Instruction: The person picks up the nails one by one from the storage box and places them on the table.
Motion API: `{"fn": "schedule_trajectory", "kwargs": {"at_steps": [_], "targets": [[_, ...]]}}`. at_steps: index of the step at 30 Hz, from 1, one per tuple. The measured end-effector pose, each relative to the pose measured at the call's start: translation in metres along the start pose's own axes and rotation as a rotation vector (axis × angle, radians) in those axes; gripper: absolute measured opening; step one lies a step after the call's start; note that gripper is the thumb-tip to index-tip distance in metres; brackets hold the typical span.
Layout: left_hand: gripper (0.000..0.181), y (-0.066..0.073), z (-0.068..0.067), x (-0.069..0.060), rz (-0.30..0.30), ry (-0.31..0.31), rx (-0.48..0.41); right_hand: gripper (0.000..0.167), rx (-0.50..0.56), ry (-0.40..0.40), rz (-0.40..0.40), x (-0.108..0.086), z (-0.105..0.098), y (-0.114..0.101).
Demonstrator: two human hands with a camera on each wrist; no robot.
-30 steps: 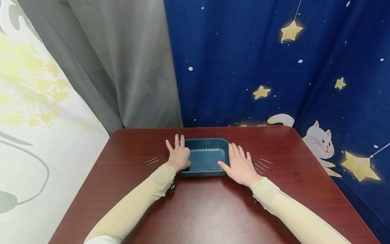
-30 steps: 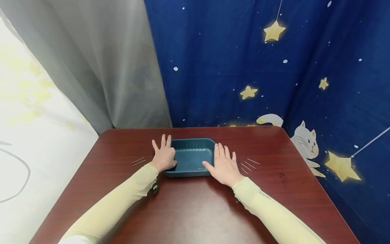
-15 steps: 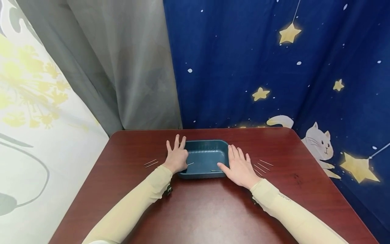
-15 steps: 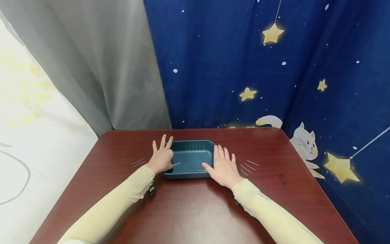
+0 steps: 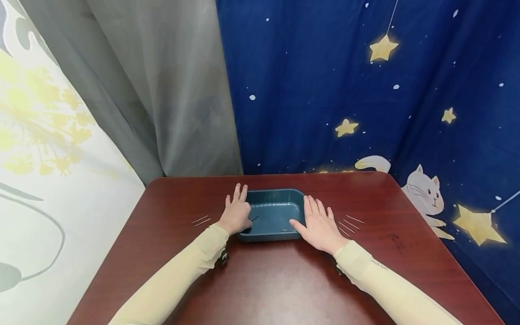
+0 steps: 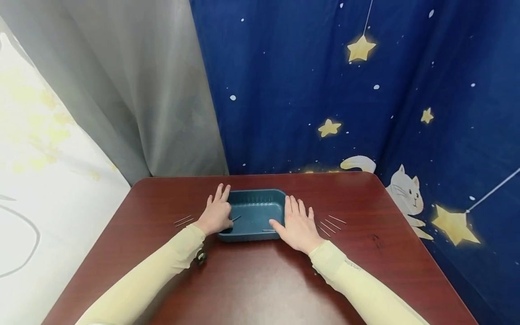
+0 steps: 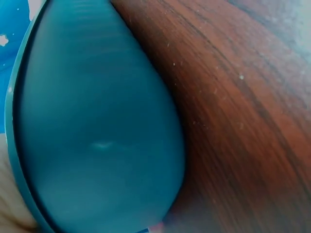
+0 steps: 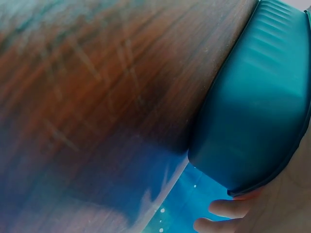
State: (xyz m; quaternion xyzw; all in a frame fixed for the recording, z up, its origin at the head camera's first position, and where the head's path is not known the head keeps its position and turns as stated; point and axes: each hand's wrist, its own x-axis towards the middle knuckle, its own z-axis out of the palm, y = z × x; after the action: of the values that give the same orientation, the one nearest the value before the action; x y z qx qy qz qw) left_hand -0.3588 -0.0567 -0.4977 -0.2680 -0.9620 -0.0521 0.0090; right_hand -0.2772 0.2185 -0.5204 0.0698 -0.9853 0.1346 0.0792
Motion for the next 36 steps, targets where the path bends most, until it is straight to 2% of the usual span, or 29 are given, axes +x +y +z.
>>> {"fn": "schedule_trajectory", "kwargs": {"at_steps": [9, 18, 23, 30, 36], "targets": [[0.029, -0.004, -0.008, -0.001, 0.108, 0.051, -0.022, 0.099, -0.004, -0.009, 0.002, 0.0, -0.002, -0.002], [0.024, -0.002, -0.029, -0.01, 0.192, 0.107, -0.001, 0.096, 0.015, -0.012, 0.015, -0.004, -0.001, -0.003], [0.021, -0.006, -0.042, -0.018, 0.192, 0.117, 0.009, 0.098, 0.01, -0.023, 0.016, -0.003, -0.003, -0.002], [0.017, -0.019, -0.059, -0.029, 0.174, 0.167, 0.023, 0.1, 0.008, -0.02, 0.002, 0.001, -0.007, -0.001], [0.016, -0.032, -0.066, -0.043, 0.156, 0.188, -0.015, 0.098, 0.016, -0.027, 0.004, 0.0, -0.005, -0.002]]}}
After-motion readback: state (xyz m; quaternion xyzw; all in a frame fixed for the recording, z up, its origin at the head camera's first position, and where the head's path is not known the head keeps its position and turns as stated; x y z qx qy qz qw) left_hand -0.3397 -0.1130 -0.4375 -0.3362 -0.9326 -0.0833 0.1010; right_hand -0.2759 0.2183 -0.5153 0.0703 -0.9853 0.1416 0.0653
